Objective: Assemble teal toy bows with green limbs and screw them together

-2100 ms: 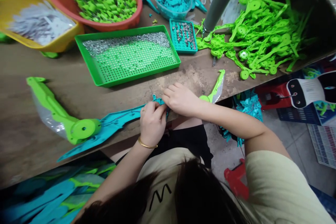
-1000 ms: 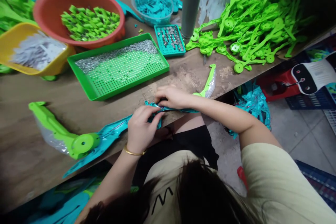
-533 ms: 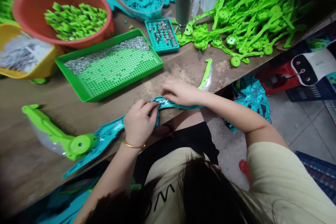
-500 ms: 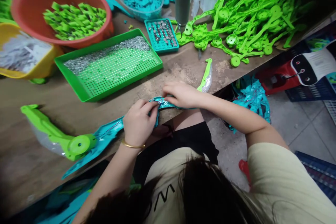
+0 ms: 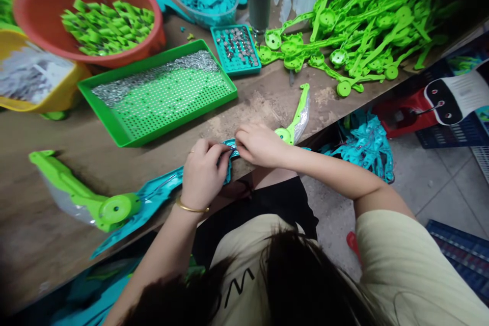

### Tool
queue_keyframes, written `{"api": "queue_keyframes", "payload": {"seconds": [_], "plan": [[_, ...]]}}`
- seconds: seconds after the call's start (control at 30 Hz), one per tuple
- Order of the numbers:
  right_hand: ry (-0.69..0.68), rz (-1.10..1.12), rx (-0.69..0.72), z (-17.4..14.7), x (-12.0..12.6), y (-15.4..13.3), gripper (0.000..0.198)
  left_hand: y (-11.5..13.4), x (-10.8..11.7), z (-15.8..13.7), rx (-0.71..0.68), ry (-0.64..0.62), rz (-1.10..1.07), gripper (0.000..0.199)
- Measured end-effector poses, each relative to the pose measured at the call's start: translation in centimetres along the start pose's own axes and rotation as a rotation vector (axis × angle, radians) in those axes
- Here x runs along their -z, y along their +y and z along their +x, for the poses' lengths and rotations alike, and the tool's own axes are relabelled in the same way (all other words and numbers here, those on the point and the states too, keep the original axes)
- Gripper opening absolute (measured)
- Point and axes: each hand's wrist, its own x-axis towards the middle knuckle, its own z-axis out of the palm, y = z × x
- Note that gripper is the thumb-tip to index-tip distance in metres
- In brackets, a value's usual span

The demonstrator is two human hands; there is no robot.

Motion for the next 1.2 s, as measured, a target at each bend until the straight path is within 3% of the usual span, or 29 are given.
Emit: {"api": "queue_keyframes", "payload": {"seconds": [0.17, 0.67, 0.97, 1.2], "plan": [[0.030, 0.010, -0.089, 0.3, -0.5, -0.1, 0.015, -0.1, -0.3, -0.1, -0.027, 0.059, -0.007, 0.024], [0.056, 0.193, 0.015, 0.3, -0.6, 1.2, 0.011, 0.0, -0.6, -0.3, -0.040, 0.085, 0.029, 0.022], [-0.050, 0.085, -0.130, 1.0, 0.4, 0.1, 0.015, 0.0, -0.7, -0.4, -0.003, -0.038, 0.038, 0.029], [-0.093, -0.070, -0.187, 1.5, 1.0, -0.9, 0.018, -0.3, -0.9, -0.7, -0.079, 0.022, 0.096, 0.029]]}}
